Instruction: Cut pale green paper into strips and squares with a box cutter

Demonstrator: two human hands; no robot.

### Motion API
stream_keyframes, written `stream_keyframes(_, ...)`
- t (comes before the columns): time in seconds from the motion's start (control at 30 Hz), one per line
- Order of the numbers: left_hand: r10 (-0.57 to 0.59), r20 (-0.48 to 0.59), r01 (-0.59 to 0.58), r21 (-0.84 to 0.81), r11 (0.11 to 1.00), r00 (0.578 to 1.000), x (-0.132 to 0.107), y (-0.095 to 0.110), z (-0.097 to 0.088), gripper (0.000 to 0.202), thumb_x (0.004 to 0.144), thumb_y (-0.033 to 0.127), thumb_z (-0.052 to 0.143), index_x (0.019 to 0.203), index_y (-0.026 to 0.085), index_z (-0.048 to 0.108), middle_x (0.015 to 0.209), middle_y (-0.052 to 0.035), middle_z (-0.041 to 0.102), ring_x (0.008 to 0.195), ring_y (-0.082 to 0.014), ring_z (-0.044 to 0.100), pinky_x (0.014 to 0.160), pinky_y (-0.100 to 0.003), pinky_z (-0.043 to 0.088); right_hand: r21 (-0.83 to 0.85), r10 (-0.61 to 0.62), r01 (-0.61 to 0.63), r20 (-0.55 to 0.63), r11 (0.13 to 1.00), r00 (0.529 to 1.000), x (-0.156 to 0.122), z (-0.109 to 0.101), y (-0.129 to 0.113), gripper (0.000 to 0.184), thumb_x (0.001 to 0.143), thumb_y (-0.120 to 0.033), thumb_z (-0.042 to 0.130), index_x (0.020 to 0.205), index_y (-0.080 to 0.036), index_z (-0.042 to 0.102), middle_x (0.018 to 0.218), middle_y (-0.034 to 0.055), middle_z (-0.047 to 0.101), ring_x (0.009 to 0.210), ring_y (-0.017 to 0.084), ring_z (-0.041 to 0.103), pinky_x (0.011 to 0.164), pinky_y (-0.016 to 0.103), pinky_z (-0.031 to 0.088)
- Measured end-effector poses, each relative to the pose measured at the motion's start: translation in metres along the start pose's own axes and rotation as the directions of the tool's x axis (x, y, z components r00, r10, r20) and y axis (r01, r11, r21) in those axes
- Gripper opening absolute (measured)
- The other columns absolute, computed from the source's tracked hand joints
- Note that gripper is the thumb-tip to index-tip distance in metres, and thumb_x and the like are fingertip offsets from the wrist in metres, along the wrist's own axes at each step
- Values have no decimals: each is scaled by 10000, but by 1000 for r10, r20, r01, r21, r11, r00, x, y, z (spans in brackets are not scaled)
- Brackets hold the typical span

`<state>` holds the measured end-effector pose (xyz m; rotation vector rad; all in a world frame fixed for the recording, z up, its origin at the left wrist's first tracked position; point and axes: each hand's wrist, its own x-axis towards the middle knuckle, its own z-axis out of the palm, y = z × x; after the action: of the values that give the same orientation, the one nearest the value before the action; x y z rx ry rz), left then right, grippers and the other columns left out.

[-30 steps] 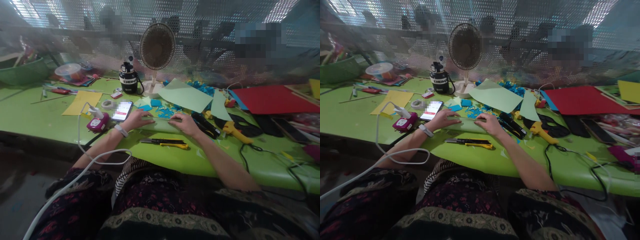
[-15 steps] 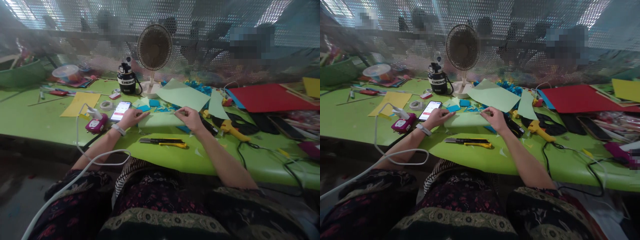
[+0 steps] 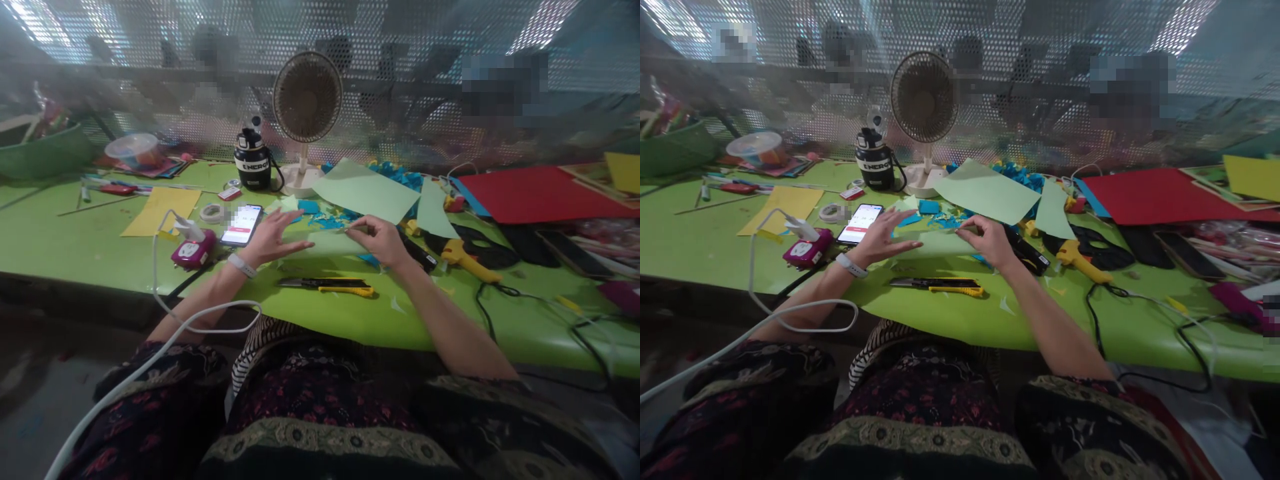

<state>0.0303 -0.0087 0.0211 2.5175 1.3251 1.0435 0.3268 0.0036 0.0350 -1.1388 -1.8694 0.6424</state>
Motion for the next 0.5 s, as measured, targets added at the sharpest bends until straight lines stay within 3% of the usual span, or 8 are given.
stream_keyframes(0.07,-59,116,66,-60,996,991,-1,2,5,638,872,704,680,1245,186,705,1114,-122,761,1024,-285,698,905,-391,529,19,-7,7,19,1000,1000,-2,5,-4,427,796,-629,736,844,-205,725,660,-11,566,610,146,438,577,298,353)
stream_keyframes(0.17,-87,221,116,-120,986,971,-1,2,9,519,931,664,621,815,167,718,709,-49,667,650,-163,575,598,-286,411,70,21,-23,23,997,1000,-2,10,-2,458,766,-661,756,834,-209,720,616,-26,518,581,136,396,556,294,320)
stream_keyframes(0.23,-82,213,119,-166,979,974,0,0,10,559,945,655,598,668,171,635,595,-5,544,569,-122,443,538,-278,312,121,47,-50,23,991,999,-1,11,0,500,731,-697,771,830,-211,706,601,-34,502,565,128,373,540,288,299)
stream_keyframes(0.33,-77,199,123,-230,965,977,1,-2,10,595,939,674,582,611,177,572,555,29,428,546,-104,338,516,-281,240,172,82,-85,22,981,996,0,11,2,554,682,-738,787,826,-212,690,615,-31,524,565,122,374,533,284,298)
stream_keyframes(0.5,-76,208,125,-230,965,975,0,-5,13,631,929,716,562,594,180,555,544,33,396,544,-106,318,511,-283,225,198,108,-112,30,974,994,-1,10,0,581,658,-762,788,830,-216,688,606,-32,513,564,126,380,527,287,289)
